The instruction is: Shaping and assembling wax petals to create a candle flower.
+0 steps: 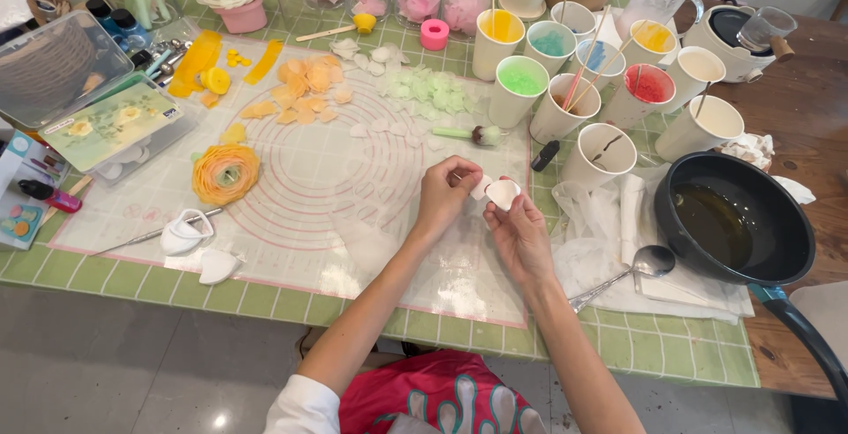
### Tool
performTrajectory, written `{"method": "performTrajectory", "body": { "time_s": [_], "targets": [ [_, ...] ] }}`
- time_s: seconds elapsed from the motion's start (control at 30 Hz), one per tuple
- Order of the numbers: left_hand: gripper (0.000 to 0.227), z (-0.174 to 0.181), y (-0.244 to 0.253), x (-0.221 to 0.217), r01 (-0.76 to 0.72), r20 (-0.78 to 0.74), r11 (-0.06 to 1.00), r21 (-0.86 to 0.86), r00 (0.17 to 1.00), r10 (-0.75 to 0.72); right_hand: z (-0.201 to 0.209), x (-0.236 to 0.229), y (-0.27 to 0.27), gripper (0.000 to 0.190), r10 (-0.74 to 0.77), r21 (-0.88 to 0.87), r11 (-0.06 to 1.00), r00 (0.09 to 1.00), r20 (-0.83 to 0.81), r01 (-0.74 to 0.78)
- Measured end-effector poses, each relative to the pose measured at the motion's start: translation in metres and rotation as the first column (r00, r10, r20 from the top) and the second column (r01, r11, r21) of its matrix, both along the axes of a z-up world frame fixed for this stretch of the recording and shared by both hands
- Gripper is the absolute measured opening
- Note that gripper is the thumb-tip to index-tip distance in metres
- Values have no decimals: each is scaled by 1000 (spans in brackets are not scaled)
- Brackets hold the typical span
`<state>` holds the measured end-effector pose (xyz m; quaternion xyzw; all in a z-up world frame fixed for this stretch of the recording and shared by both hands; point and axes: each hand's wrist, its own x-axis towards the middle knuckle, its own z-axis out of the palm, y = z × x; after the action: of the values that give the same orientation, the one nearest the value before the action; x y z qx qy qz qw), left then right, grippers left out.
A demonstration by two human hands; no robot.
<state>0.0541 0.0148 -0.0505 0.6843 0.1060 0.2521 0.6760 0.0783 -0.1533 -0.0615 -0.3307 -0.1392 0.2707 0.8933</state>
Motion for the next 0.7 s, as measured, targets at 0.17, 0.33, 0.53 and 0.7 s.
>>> {"method": "performTrajectory", "body": {
  "time_s": [0.17,0.33,0.53,0.7],
  "targets": [
    [8,26,7,-7,-4,99,994,-112,995,15,-1,3,2,41,-73,-3,997,997,-8,73],
    [6,29,2,-6,61,-5,998,-14,998,-61,-4,6,0,37,-119,1,993,993,6,119],
    [11,32,-14,-7,-15,2,938,345,1000,15,-6,9,-1,32,-176,-22,984,984,7,176],
    [15,75,-30,-32,16,78,978,209,996,-33,-2,4,2,26,-224,-41,973,974,32,225]
  ]
}}
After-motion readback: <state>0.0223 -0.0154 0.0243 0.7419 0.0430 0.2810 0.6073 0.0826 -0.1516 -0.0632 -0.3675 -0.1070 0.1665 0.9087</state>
